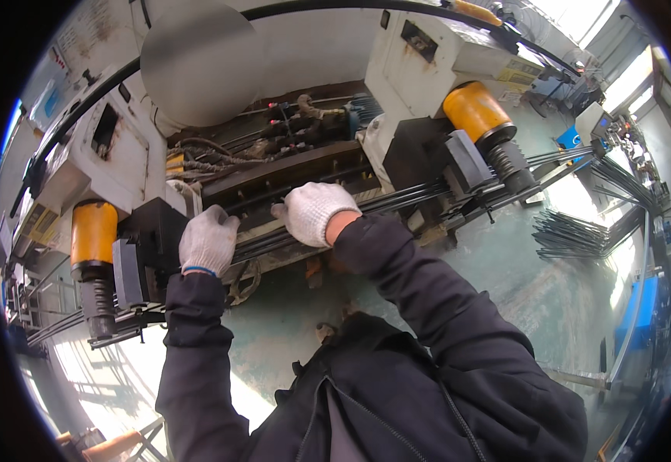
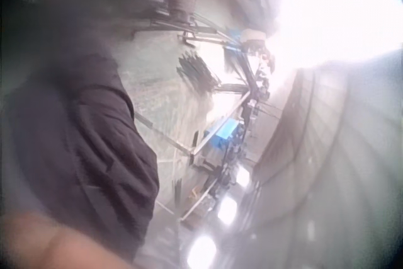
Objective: The person loads straight metal rods into a bending machine, operates it to form U-shaped pieces, and stacks the finished rods. They then manually bend additional rods by hand and place them on a rack.
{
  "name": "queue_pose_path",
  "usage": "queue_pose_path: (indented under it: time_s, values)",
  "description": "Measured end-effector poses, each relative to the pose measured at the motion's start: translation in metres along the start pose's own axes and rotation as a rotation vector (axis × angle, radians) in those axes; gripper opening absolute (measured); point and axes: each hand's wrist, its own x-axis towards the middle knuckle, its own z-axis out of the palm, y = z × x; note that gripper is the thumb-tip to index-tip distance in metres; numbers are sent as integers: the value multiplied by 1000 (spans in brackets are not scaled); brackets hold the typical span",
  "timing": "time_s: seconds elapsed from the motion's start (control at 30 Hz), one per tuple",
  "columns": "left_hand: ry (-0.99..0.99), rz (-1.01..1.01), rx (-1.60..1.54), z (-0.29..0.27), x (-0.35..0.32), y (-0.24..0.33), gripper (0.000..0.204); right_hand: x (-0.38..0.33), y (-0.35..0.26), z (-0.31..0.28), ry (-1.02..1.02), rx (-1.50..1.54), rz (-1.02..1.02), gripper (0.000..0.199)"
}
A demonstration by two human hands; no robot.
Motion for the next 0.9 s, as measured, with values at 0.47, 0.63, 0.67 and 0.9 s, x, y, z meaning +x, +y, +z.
queue_pose_path:
  time_s: [0.47, 0.63, 0.67, 0.9]
  values:
    - [21, 96, 13, -18, -2, 10, 38, -5, 7, -11, 50, 74, -98, 44]
    - [55, 124, 9, -17, -1, 7, 38, -10, 10, -12, 92, 110, -154, 46]
    - [33, 97, 6, -17, -1, 6, 38, -10, 11, -12, 102, 112, -159, 45]
    - [20, 79, -35, -12, 4, 2, 36, -7, 15, -6, 101, 62, -187, 34]
